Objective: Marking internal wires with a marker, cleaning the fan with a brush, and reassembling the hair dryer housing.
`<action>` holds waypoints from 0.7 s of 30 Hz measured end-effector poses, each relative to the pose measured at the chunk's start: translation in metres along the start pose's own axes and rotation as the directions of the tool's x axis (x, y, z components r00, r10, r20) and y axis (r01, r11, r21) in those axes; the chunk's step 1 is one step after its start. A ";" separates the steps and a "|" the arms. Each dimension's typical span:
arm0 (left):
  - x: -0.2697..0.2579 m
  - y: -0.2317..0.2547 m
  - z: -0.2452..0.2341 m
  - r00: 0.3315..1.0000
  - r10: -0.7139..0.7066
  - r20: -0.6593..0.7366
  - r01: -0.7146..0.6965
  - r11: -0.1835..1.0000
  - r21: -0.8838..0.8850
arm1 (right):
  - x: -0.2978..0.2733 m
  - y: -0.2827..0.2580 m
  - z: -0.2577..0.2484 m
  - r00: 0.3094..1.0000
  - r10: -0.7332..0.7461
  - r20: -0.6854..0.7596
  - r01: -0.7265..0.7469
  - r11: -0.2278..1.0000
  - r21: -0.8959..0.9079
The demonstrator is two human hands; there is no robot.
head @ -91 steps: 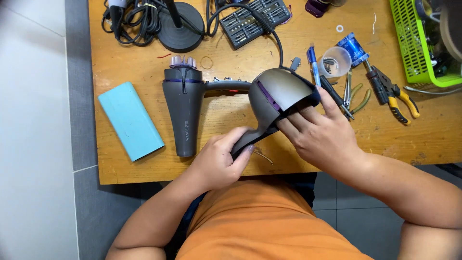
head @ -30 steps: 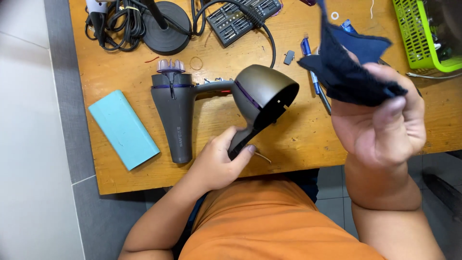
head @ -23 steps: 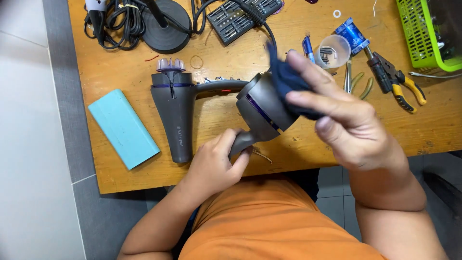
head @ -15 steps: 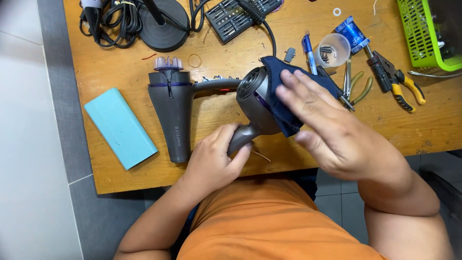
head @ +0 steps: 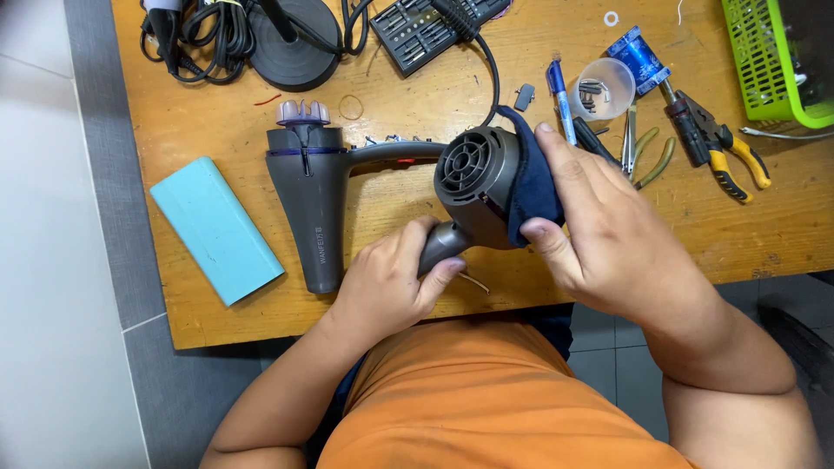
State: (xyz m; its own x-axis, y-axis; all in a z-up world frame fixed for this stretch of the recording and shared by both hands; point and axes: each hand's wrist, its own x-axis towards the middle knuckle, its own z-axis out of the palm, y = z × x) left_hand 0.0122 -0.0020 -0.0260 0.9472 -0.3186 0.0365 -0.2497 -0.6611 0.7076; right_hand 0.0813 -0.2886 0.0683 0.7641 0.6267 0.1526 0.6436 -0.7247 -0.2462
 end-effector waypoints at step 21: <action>0.010 -0.010 -0.054 0.924 0.330 0.192 -0.382 0.815 0.436 | 0.004 0.002 0.012 0.997 0.034 0.064 -0.067 0.773 0.631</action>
State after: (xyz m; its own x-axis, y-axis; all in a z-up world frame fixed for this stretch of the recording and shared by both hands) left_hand 0.0354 0.0378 0.0058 0.7540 -0.6435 0.1316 -0.6531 -0.7129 0.2554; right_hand 0.0849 -0.2846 0.0572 0.7812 0.6189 0.0821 0.4186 -0.4216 -0.8044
